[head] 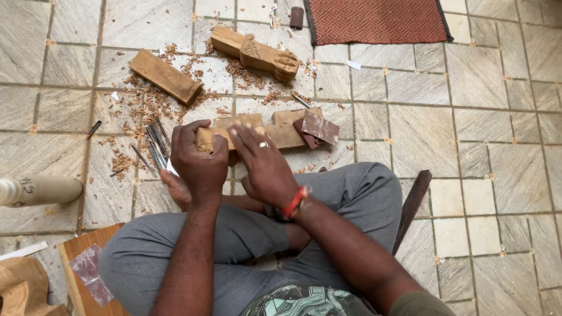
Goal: The person sits on the floor and carves a wooden piece shaped like a hand using a chisel and sandpaper. They refine the details of the fingers and palm, then smooth the surface with sandpaper.
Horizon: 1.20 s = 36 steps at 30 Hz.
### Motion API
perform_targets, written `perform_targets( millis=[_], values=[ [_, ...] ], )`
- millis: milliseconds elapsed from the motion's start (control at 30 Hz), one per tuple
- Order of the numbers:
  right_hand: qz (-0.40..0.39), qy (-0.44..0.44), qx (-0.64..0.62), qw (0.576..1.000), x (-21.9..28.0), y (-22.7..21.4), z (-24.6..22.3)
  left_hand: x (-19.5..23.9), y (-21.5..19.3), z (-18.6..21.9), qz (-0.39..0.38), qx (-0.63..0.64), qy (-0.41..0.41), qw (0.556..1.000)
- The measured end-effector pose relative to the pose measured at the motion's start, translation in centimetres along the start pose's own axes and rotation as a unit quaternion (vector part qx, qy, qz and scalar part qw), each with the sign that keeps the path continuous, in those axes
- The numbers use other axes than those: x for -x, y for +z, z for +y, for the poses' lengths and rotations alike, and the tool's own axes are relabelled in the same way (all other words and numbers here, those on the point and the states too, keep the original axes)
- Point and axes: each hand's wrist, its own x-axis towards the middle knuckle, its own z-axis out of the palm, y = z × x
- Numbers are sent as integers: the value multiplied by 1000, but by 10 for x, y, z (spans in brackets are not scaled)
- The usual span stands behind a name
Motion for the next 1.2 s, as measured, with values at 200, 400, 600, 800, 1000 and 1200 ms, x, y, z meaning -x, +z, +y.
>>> perform_targets(
  millis=[200, 400, 600, 800, 1000, 1200],
  values=[
    [-56, -3, 66, 996, 4, 8, 5, 2, 2, -12, -11, -1, -10, 1000],
    [-92, -27, 91, 991, 4, -6, -6, 2, -6, -16, 16, -6, 1, 1000],
    [-101, -30, 76, 992, -16, -5, 8, 4, -5, -22, -6, -18, 24, 1000],
    [-88, -37, 73, 993, 11, 3, -4, 8, -7, -33, 20, -6, 12, 1000],
    [-97, -33, 90, 991, -23, -1, 11, 6, -5, -32, -12, -4, 4, 1000],
    [-53, -50, 92, 993, 12, 8, 1, 8, 0, -42, -37, -26, -60, 997]
  ],
)
